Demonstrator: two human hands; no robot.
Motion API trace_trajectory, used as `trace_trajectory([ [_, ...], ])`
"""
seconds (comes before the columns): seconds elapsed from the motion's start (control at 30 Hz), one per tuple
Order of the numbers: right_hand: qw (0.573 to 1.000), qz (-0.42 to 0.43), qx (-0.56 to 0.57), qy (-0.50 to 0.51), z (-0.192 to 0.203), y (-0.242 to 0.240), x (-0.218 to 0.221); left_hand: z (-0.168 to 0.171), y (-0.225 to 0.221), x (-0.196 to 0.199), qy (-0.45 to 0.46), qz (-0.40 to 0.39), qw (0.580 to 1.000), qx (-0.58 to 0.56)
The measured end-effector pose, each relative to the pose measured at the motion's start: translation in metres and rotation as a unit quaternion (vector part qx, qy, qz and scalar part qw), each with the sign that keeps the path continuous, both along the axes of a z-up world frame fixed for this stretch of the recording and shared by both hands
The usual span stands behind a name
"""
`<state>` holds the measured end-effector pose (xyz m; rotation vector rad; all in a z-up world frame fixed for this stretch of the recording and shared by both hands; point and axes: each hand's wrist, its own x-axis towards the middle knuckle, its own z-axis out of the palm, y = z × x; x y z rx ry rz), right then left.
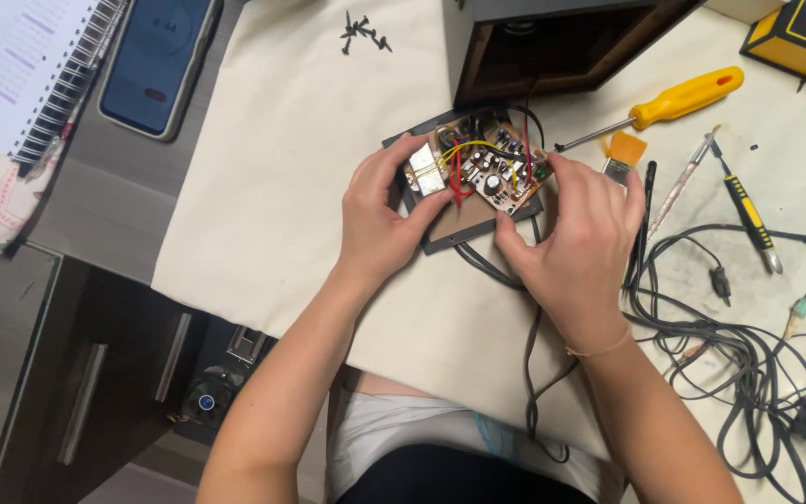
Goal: Cleaning a circuit board with a brush and inspecting electronic components on a repair bench.
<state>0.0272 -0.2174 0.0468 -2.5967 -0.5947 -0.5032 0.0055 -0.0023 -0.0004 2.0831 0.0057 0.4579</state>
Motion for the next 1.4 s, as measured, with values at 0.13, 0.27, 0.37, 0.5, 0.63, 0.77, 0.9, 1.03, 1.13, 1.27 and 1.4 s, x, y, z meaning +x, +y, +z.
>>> trace_trajectory([
  [0.13,0.999,0.004,0.018,0.041,-0.006,-0.003,0.006,0.003,-0.002,-0.001,0.019,0.016,1.000,-0.009],
  [0.27,0.997,0.000,0.043,0.062,-0.009,-0.003,0.009,0.010,-0.003,0.000,0.022,0.016,1.000,-0.004],
  [0.37,0.997,-0.018,0.049,0.053,-0.003,0.003,0.004,0.004,-0.004,-0.002,0.029,0.030,0.999,0.005],
  [0.5,0.998,-0.032,0.054,0.016,-0.010,0.001,0.001,0.000,-0.004,-0.001,0.019,0.038,0.999,0.030],
  [0.63,0.996,-0.041,0.074,0.023,-0.018,0.008,0.002,0.001,-0.003,-0.001,0.017,0.028,0.999,0.016],
  [0.77,0.997,-0.032,0.050,0.054,-0.023,0.005,0.001,0.002,-0.003,-0.002,0.014,0.020,0.999,0.028],
  [0.9,0.995,-0.011,0.059,0.086,-0.020,-0.001,-0.001,0.007,-0.003,-0.001,0.002,0.005,0.998,0.056],
  [1.03,0.995,-0.011,0.052,0.083,-0.019,-0.002,-0.005,0.011,-0.007,-0.002,-0.007,-0.009,0.997,0.078],
  [1.13,0.995,-0.025,0.050,0.077,-0.019,0.003,-0.007,0.017,-0.015,-0.003,-0.005,-0.011,0.996,0.091],
  [1.27,0.994,-0.027,0.037,0.098,-0.015,0.002,-0.008,0.021,-0.026,-0.002,0.024,-0.005,0.997,0.066],
  [1.4,0.991,-0.001,0.052,0.123,-0.012,-0.005,-0.005,0.016,-0.034,-0.002,0.046,0.017,0.997,0.058],
])
